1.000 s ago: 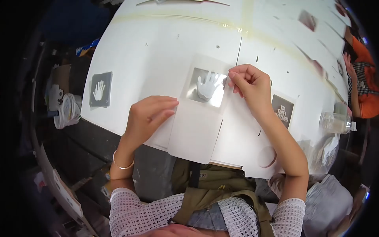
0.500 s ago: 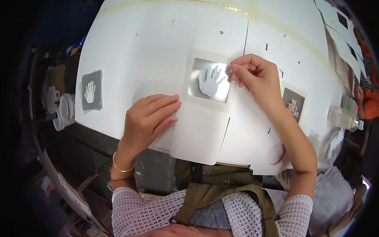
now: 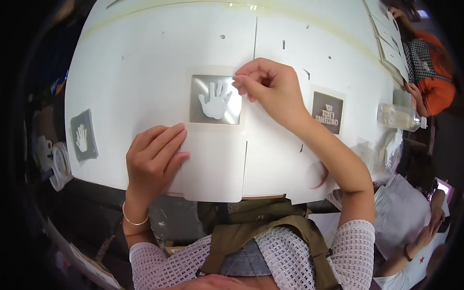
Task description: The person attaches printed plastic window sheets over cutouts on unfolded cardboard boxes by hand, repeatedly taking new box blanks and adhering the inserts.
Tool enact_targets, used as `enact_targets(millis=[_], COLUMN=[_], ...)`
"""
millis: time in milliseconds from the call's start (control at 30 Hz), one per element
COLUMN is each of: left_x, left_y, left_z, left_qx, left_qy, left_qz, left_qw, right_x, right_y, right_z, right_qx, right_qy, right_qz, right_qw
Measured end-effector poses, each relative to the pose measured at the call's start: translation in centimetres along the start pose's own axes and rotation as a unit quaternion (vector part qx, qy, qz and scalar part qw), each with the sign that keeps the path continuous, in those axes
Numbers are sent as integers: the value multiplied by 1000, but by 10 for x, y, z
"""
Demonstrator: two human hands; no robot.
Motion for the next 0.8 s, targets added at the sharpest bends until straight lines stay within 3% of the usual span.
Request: enact_targets(millis=[267, 333, 467, 567, 600, 667, 733, 800], left_x=[2, 2, 11, 26, 30, 37, 40, 23], left_y=[1, 1, 5, 11, 17, 44, 81, 122], left_z=[-2, -2, -1, 23, 37, 76, 106, 147], left_qx=[19, 22, 23, 97, 95, 281, 341, 317], left_qy=[-9, -7, -22, -276, -264, -500, -645, -766], left_qz=[9, 12, 9, 107, 94, 30, -56, -59], left_qw=[1000, 1000, 999, 950, 955, 819, 682, 556], right_x=[0, -1, 19, 65, 85, 132, 174, 208], right_y=[-3, -6, -17, -40, -48, -66, -81, -91], right_z=[-6, 5, 28, 32, 24, 0, -31, -58], right_qx=[27, 211, 295, 331, 316, 252, 162, 136], right_qy=[-62, -259, -334, -324, -321, -333, -306, -304], right_qz=[3, -45, -79, -157, -198, -262, -324, -374], right_qw=[998, 941, 892, 872, 871, 870, 880, 865])
Point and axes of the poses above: each hand's wrist, its own y-axis towards the middle knuckle, its own x-axis out of the back of the hand, z = x × y, the point moved 2 cm from there along y, towards the middle knuckle, and after that the axes turned 3 degrees about x, right-handed, at the moved point
